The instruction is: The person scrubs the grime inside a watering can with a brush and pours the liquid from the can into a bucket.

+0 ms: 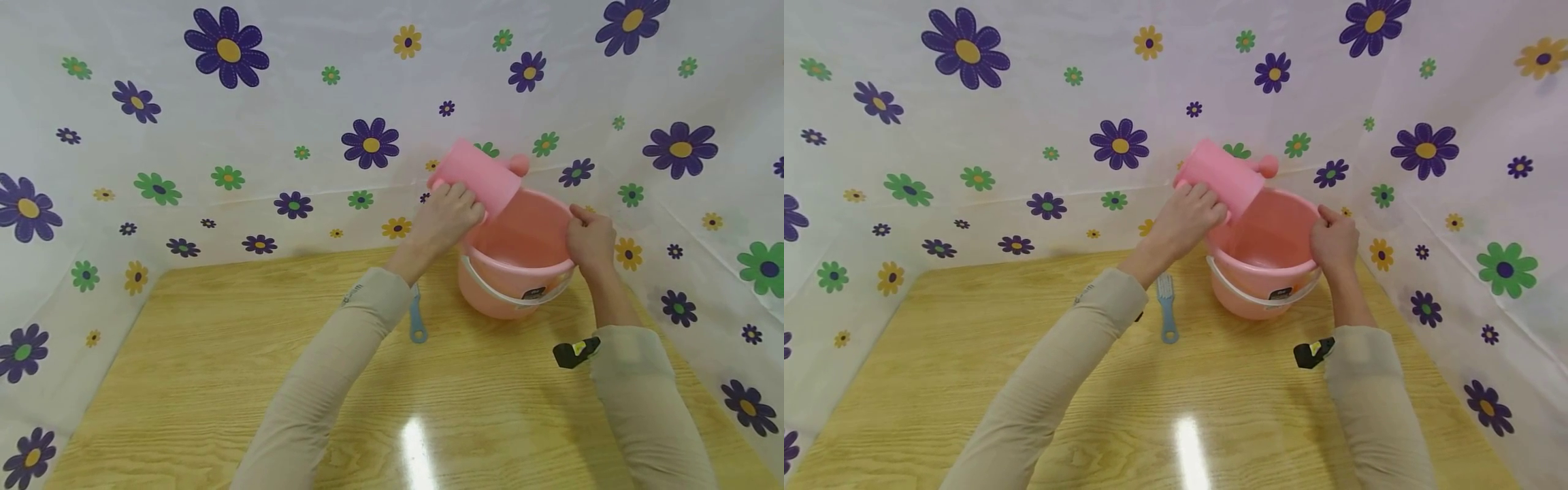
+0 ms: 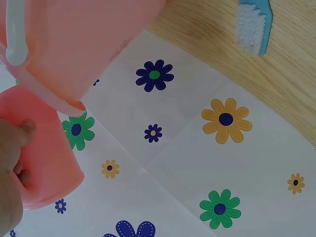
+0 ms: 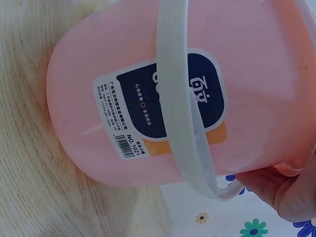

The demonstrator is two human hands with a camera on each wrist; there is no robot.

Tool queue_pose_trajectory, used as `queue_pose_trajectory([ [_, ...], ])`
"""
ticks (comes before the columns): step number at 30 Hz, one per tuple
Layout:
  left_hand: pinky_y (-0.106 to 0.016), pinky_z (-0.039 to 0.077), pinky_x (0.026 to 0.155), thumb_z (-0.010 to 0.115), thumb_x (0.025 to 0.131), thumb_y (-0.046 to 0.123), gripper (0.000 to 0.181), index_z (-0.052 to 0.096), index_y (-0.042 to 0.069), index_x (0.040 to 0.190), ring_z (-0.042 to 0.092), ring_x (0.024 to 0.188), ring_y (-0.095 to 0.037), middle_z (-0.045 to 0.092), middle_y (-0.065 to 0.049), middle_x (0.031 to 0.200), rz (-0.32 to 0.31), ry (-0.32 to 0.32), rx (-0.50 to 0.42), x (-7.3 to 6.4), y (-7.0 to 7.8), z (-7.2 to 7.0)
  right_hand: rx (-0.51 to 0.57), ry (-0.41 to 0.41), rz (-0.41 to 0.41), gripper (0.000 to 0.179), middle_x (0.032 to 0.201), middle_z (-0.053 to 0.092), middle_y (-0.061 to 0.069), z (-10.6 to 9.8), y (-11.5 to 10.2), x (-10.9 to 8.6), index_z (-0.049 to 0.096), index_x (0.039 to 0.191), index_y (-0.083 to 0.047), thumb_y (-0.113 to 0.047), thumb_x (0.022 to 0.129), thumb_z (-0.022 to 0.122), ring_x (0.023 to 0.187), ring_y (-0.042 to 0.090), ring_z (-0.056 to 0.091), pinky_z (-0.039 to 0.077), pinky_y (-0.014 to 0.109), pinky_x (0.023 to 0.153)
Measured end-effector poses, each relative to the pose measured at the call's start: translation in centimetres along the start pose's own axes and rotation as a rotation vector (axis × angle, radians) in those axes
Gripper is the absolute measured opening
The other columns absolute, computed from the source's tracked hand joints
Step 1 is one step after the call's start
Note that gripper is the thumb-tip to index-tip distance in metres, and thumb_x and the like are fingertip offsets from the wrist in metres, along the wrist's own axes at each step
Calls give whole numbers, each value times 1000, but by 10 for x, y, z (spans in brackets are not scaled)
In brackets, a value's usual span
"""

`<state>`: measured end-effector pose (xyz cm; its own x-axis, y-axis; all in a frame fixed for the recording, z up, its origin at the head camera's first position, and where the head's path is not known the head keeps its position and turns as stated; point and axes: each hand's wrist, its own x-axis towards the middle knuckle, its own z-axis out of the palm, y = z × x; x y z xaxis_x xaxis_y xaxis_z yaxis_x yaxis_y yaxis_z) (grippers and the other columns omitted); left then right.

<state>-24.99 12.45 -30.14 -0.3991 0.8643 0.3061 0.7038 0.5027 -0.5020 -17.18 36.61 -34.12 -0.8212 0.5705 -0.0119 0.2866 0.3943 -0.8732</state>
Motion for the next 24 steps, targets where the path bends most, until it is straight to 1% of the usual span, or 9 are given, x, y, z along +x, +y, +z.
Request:
queue_pose_trajectory([
  [2, -30, 43, 83, 55, 97, 2, 23, 66, 18, 111, 53, 97, -21, 64, -2, 106, -2, 7, 3, 0, -1, -2, -5, 3, -2, 50, 155, 38, 9, 0, 0, 1, 41, 150, -13, -17, 101, 33, 132, 23, 44, 43, 21, 85],
  [9, -30, 43, 82, 56, 97, 3, 21, 67, 18, 105, 54, 94, -21, 64, -3, 102, -7, 69, -14, 2, -4, -6, 2, -8, 17, 51, 156, 37, 9, 0, 0, 1, 39, 151, -13, -17, 100, 33, 132, 24, 44, 43, 23, 86],
  [15, -30, 43, 83, 54, 98, 2, 22, 67, 19, 104, 53, 95, -21, 64, -2, 103, 5, 70, 0, 3, -3, -8, 12, -23, 23, 51, 157, 35, 9, 0, -1, -1, 36, 152, -14, -18, 101, 33, 132, 25, 43, 43, 21, 84],
  [17, -30, 43, 83, 54, 98, 2, 23, 67, 19, 104, 54, 95, -21, 64, -2, 102, 6, 75, 3, 4, -3, -9, 11, -23, 22, 51, 157, 35, 9, 0, -1, -1, 36, 152, -14, -19, 101, 32, 133, 24, 43, 44, 22, 88],
  [20, -30, 43, 83, 53, 99, 2, 22, 68, 19, 103, 53, 95, -21, 65, -2, 101, 9, 82, 6, 4, -3, -10, 13, -22, 23, 52, 157, 35, 10, 0, -1, -1, 36, 152, -14, -19, 101, 32, 136, 25, 42, 45, 30, 98],
  [22, -30, 43, 84, 53, 99, 2, 22, 67, 18, 103, 53, 95, -21, 64, -2, 101, 12, 85, 12, 5, -4, -11, 14, -22, 21, 52, 157, 35, 10, 0, -2, -1, 36, 152, -13, -18, 101, 32, 138, 25, 41, 43, 35, 104],
  [24, -30, 42, 85, 52, 99, 2, 22, 67, 18, 103, 52, 96, -21, 64, -2, 102, 15, 91, 25, 5, -4, -12, 15, -21, 21, 52, 157, 35, 10, 0, -2, -1, 36, 152, -13, -18, 101, 32, 140, 26, 40, 42, 38, 107],
])
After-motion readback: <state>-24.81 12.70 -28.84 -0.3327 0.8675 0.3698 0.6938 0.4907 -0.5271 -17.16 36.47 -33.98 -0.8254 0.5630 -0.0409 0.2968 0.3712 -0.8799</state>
